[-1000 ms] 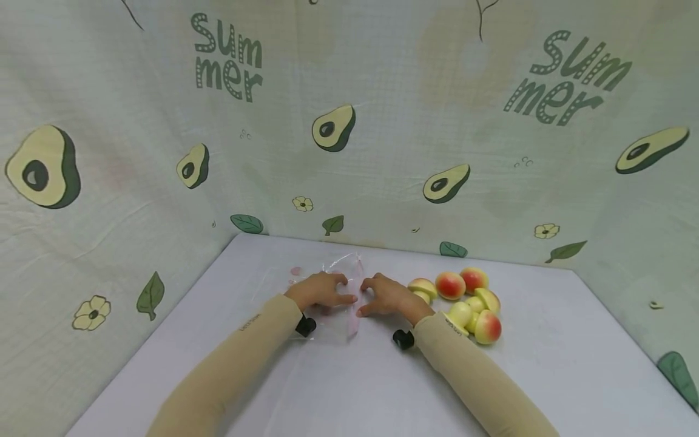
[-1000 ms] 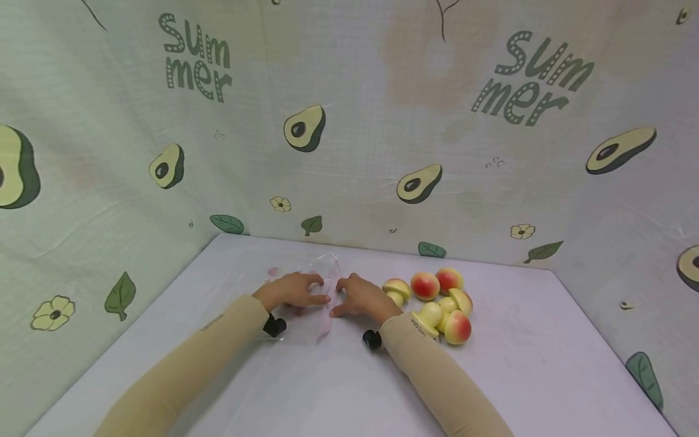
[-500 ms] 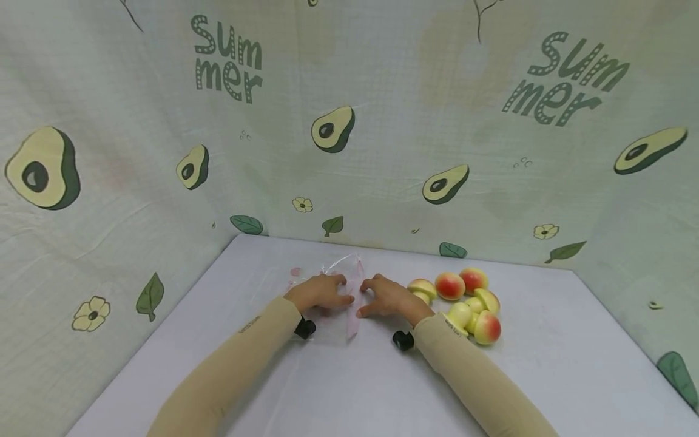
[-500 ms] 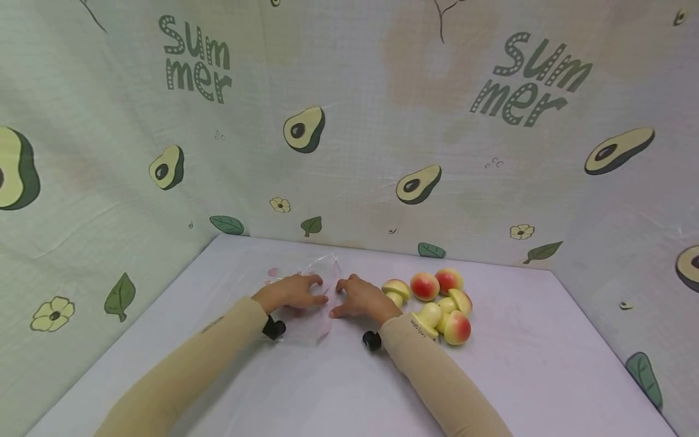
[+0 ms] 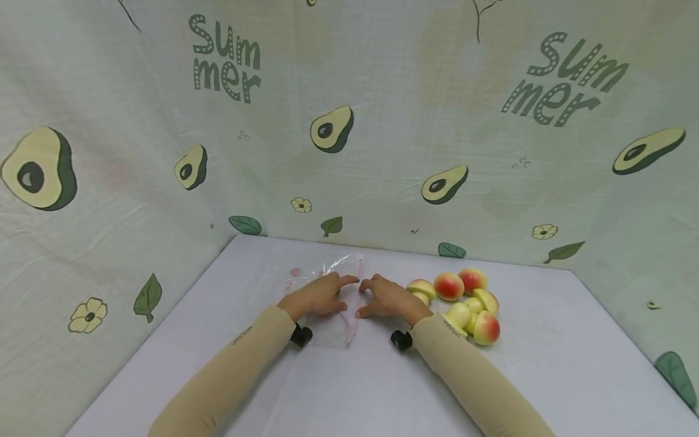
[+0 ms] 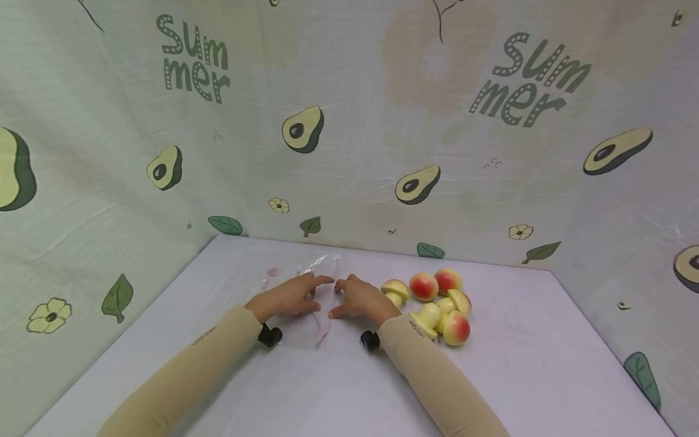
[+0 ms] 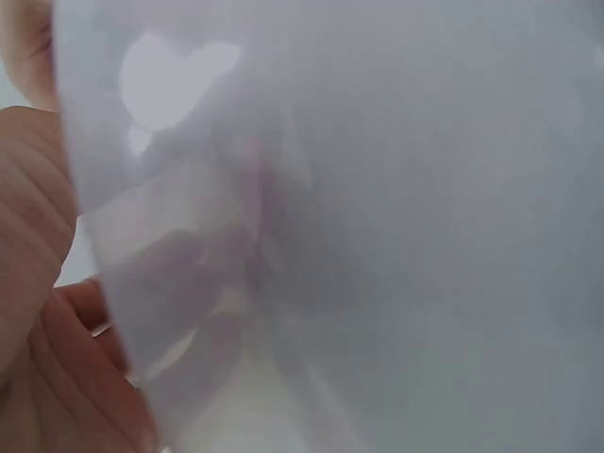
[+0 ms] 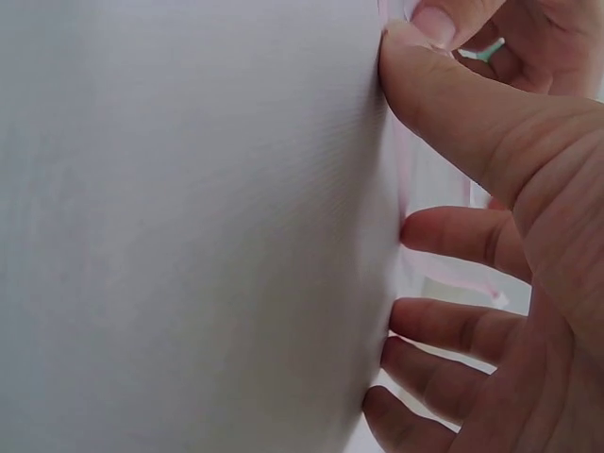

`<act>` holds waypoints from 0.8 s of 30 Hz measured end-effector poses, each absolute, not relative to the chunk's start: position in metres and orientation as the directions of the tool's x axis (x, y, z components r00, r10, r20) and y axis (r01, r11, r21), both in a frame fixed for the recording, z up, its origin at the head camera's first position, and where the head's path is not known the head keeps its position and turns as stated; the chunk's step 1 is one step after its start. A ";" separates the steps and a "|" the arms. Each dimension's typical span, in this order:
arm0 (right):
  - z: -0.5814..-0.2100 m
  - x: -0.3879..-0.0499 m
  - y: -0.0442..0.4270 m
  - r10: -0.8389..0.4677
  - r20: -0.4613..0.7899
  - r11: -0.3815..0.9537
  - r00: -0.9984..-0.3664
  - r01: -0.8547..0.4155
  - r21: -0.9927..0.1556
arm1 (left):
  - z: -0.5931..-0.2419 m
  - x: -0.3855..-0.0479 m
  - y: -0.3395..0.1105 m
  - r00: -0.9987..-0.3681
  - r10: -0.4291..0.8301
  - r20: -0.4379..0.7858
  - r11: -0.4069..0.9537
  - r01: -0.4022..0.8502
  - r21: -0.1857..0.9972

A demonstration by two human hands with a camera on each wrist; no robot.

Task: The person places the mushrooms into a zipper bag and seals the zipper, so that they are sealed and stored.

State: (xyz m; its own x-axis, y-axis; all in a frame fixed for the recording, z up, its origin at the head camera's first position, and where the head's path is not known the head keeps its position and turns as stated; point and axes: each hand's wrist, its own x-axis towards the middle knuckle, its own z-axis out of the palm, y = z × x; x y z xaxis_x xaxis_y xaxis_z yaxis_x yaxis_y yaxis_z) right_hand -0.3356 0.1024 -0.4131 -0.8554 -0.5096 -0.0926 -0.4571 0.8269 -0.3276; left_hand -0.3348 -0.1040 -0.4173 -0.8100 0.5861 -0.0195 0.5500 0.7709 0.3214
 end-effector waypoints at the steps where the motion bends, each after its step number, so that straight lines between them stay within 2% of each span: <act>1: -0.413 -0.336 0.103 -0.511 -0.091 0.825 -0.854 -0.459 -0.329 | -0.417 -0.334 -0.103 -0.801 0.599 -0.010 0.760 0.564 0.324; 5: -0.414 -0.335 0.103 -0.512 -0.082 0.821 -0.855 -0.459 -0.339 | -0.417 -0.334 -0.101 -0.785 0.619 0.007 0.736 0.584 0.342; 15: -0.413 -0.334 0.104 -0.515 -0.070 0.817 -0.854 -0.464 -0.342 | -0.419 -0.337 -0.100 -0.807 0.590 0.010 0.714 0.528 0.460; 20: -0.414 -0.334 0.104 -0.514 -0.072 0.818 -0.855 -0.463 -0.342 | -0.420 -0.337 -0.101 -0.797 0.603 0.021 0.706 0.546 0.452; 24: -0.414 -0.335 0.103 -0.516 -0.074 0.818 -0.853 -0.465 -0.339 | -0.419 -0.336 -0.099 -0.816 0.578 0.002 0.722 0.512 0.465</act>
State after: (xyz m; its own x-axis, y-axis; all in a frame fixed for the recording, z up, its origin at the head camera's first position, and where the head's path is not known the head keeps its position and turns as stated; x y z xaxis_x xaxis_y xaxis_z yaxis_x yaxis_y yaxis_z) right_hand -0.3347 0.1030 -0.4138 -0.8534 -0.5160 -0.0742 -0.4650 0.8177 -0.3393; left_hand -0.3363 -0.0995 -0.4187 -0.8163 0.5776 0.0021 0.5121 0.7219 0.4654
